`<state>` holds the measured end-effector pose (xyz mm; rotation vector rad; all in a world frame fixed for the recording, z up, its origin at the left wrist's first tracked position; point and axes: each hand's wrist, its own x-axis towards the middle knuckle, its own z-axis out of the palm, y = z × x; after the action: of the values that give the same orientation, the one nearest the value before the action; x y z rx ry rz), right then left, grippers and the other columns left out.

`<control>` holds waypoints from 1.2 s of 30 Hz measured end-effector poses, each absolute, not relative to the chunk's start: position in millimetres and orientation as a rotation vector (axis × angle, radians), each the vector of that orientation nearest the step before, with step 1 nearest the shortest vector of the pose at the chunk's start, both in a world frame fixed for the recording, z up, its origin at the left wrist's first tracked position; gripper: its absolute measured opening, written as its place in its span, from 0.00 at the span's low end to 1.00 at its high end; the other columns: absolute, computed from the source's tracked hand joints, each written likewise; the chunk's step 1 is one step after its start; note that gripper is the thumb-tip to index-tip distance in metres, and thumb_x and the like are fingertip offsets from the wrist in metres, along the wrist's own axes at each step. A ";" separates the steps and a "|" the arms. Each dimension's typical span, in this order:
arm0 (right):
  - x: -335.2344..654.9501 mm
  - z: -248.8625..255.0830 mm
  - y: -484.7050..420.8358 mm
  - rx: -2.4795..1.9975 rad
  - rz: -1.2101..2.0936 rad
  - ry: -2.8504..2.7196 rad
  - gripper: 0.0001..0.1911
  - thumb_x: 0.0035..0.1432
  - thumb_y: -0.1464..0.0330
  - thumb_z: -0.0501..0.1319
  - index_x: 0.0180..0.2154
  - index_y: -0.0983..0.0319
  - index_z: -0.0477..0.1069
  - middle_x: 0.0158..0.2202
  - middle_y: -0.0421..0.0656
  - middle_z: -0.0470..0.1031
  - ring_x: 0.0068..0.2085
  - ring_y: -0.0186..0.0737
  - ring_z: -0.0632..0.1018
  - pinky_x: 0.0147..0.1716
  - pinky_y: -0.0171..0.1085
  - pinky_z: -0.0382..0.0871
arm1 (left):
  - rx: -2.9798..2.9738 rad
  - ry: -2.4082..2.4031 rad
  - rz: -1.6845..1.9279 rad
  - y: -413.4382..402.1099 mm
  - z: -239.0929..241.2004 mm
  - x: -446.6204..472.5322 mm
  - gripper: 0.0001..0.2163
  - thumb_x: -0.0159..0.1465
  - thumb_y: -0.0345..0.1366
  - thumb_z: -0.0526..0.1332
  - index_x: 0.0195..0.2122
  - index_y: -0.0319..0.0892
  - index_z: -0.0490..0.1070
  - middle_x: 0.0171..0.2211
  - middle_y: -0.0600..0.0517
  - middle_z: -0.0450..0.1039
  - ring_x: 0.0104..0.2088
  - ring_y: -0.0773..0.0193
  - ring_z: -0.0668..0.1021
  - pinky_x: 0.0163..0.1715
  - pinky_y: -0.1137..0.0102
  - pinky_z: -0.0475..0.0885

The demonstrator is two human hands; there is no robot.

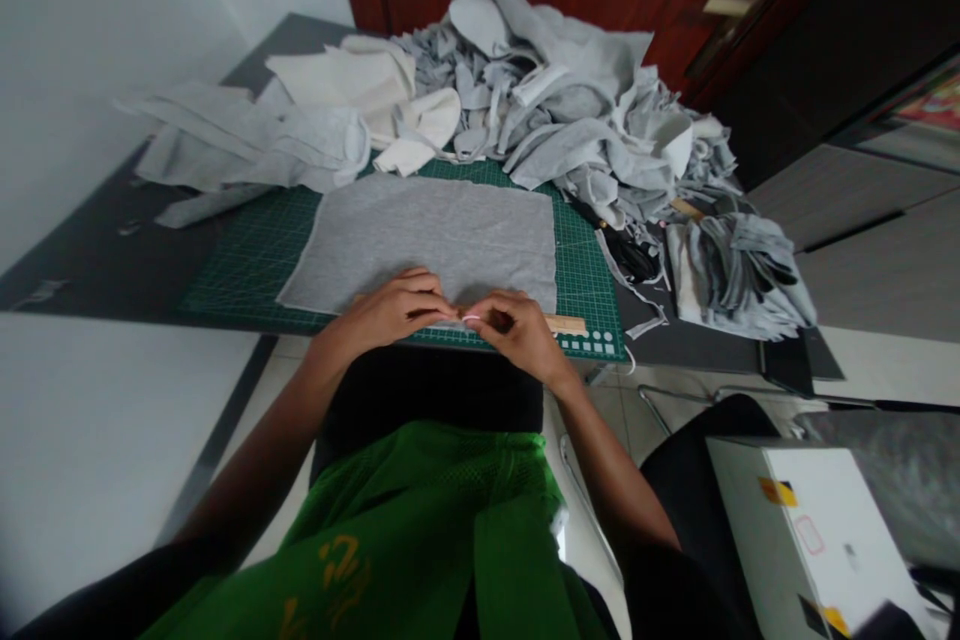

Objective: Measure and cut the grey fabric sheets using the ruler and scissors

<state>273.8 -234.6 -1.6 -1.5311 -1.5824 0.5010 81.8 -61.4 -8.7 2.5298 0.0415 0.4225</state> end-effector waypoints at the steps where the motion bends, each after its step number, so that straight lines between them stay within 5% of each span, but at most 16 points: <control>1: 274.0 -1.6 -234.2 -1.528 0.494 -1.588 0.06 0.68 0.62 0.68 0.39 0.56 0.81 0.35 0.40 0.82 0.34 0.41 0.78 0.38 0.41 0.68 | 2.530 0.038 0.424 -61.3 -9.0 81.8 0.11 0.76 0.39 0.59 0.45 0.49 0.83 0.38 0.52 0.74 0.45 0.59 0.75 0.50 0.64 0.69; 36: 281.4 5.1 -236.0 -1.522 0.486 -1.743 0.03 0.67 0.70 0.66 0.37 0.59 0.78 0.34 0.41 0.77 0.35 0.38 0.79 0.37 0.38 0.72 | 2.629 -0.150 0.452 -55.5 -12.9 84.8 0.11 0.75 0.33 0.60 0.47 0.49 0.83 0.38 0.50 0.72 0.40 0.60 0.72 0.47 0.65 0.67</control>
<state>281.4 -236.0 5.1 -1.5221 -1.7425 0.4864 84.8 -55.5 -12.9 2.6293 -0.1500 0.4525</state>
